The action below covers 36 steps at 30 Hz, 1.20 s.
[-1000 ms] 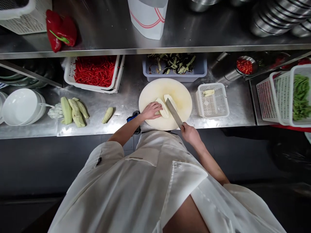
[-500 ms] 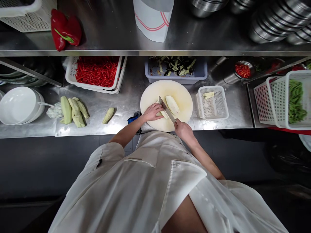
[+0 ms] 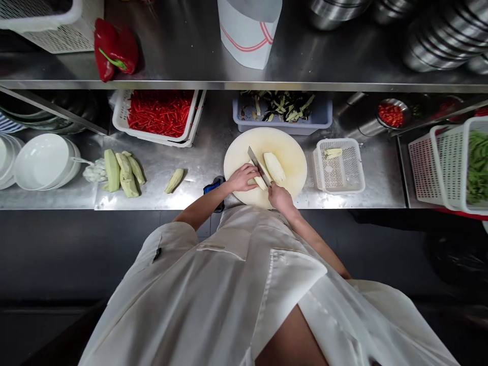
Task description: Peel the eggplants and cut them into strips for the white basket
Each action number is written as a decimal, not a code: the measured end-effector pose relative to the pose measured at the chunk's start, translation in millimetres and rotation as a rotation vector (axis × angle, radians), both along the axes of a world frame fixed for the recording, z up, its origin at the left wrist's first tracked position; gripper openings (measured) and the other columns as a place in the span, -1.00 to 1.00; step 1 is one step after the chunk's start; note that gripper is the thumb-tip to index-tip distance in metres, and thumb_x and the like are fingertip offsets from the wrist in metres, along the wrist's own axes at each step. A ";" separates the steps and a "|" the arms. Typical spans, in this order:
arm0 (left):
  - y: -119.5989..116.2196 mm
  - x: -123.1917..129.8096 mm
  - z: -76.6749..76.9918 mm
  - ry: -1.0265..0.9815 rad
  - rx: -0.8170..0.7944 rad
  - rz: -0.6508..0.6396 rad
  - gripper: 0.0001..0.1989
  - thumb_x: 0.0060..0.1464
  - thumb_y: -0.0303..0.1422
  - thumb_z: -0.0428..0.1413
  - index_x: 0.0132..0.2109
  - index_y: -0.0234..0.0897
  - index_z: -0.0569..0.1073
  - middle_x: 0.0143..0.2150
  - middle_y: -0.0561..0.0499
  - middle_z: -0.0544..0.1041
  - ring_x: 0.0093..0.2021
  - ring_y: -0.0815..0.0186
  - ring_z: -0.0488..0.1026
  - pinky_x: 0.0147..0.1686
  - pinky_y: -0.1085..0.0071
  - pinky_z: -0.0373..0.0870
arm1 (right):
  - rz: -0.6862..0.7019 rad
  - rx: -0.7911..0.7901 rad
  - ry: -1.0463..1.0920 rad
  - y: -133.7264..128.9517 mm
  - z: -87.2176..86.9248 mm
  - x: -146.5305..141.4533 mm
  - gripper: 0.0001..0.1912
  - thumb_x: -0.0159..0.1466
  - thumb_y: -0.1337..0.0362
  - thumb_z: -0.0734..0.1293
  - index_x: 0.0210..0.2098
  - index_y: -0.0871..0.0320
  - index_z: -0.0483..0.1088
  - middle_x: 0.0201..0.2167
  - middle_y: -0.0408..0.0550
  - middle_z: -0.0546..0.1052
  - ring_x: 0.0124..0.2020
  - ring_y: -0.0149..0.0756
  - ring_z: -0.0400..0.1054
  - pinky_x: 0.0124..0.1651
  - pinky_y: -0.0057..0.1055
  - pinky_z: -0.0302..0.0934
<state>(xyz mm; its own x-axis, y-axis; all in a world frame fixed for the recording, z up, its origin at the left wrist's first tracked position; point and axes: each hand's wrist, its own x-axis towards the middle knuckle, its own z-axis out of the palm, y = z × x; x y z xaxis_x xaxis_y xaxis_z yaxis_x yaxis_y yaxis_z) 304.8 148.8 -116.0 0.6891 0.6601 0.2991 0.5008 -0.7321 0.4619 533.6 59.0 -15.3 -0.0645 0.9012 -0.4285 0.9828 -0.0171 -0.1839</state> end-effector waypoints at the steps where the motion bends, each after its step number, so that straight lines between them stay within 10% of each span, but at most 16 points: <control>1: -1.9 -2.0 0.3 0.007 0.001 0.004 -0.50 0.30 0.05 0.21 0.20 -0.16 0.60 0.26 -0.21 0.52 0.32 -0.10 0.35 0.34 -0.12 0.35 | -0.002 0.018 0.016 2.3 -2.7 -0.8 -0.61 0.62 0.18 0.09 0.24 0.20 0.39 -0.07 0.23 0.68 -0.05 0.03 0.59 -0.09 -0.30 0.23; 17: 43.0 84.6 23.1 0.056 0.016 -0.081 -0.55 0.24 -0.24 0.24 0.25 -0.13 0.60 0.30 -0.19 0.52 0.38 -0.11 0.33 0.32 -0.10 0.36 | -0.070 0.120 -0.054 -19.3 24.8 85.6 -0.61 0.63 0.17 0.07 0.17 0.18 0.43 -0.18 0.16 0.68 -0.20 -0.06 0.56 -0.20 -0.33 0.12; 36: 42.9 66.6 29.4 0.165 -0.006 -0.042 -0.52 0.34 0.03 0.15 0.24 -0.09 0.60 0.24 -0.20 0.54 0.33 -0.09 0.40 0.34 -0.11 0.33 | -0.121 0.105 0.224 17.2 -1.6 96.2 -0.66 0.59 0.13 0.10 0.07 0.14 0.43 -0.07 0.19 0.67 -0.01 0.02 0.55 -0.02 -0.28 0.27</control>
<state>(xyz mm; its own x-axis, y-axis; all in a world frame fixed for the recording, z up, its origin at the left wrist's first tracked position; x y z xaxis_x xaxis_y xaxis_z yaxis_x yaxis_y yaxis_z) 371.4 191.7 -86.6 0.7555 0.6310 0.1763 0.5390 -0.7516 0.3802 629.8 76.1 -16.9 -0.0366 0.9468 -0.3197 0.9094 -0.1011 -0.4034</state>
